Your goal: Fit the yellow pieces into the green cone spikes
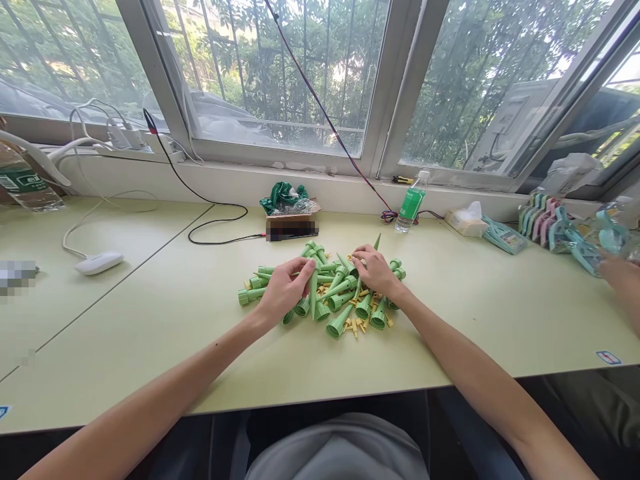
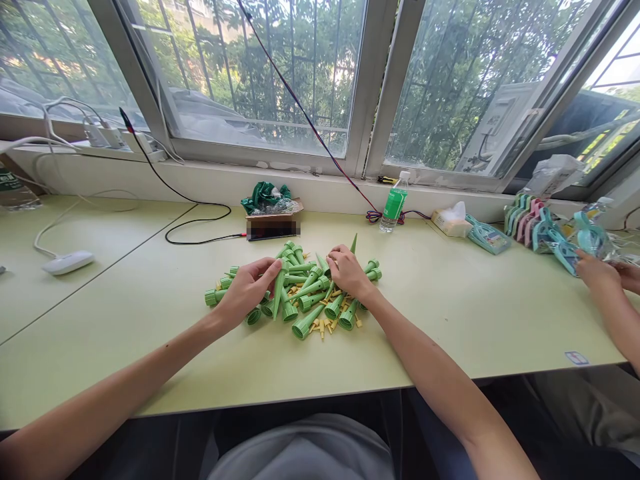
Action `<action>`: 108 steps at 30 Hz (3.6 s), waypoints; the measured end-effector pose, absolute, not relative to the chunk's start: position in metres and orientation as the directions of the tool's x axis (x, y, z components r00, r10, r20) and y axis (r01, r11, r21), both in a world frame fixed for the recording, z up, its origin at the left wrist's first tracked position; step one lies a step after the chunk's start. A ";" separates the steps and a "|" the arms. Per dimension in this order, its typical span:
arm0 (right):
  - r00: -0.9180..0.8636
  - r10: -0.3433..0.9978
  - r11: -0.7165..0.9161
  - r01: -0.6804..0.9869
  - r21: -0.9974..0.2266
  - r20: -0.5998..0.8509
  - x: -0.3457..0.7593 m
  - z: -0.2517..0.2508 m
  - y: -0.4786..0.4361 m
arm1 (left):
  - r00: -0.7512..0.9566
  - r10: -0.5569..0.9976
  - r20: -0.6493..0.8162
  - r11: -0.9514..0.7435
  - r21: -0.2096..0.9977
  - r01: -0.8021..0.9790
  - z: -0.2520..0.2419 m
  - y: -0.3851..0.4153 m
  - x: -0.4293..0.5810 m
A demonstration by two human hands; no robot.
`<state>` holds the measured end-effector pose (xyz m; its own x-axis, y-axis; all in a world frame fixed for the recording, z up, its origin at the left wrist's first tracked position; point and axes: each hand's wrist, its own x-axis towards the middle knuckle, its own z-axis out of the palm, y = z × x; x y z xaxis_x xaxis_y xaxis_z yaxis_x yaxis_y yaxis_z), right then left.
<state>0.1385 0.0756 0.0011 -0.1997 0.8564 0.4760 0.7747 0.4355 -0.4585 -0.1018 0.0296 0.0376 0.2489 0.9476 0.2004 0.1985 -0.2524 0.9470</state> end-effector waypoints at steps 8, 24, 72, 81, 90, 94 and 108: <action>-0.200 0.847 0.449 0.764 -0.463 0.492 0.139 0.004 0.074 | 0.253 0.945 0.206 -0.261 0.942 0.211 0.037 0.030 -0.102; -0.240 0.753 0.581 0.680 -0.447 0.613 0.128 0.012 0.062 | 0.252 0.948 0.197 -0.250 0.947 0.200 0.034 0.032 -0.103; -0.398 0.595 0.785 0.476 -0.397 0.699 0.088 0.027 0.017 | 0.285 0.919 0.271 -0.344 0.905 0.249 0.034 0.031 -0.101; -0.386 0.606 0.774 0.489 -0.403 0.695 0.089 0.025 0.018 | 0.287 0.903 0.321 -0.404 0.862 0.306 0.030 0.031 -0.101; -0.367 0.630 0.751 0.511 -0.418 0.684 0.090 0.023 0.018 | 0.265 0.892 0.365 -0.442 0.828 0.345 0.029 0.031 -0.101; -0.359 0.637 0.746 0.512 -0.427 0.682 0.089 0.023 0.018 | 0.264 0.889 0.376 -0.454 0.804 0.384 0.028 0.031 -0.102; -0.356 0.651 0.734 0.520 -0.437 0.670 0.089 0.022 0.017 | 0.261 0.874 0.410 -0.486 0.751 0.447 0.030 0.028 -0.102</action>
<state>0.0890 0.0166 0.0216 -0.3558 0.6513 0.6702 0.5205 0.7337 -0.4368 -0.1022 0.0278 0.0297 0.2612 0.8740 0.4097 0.4470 -0.4857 0.7512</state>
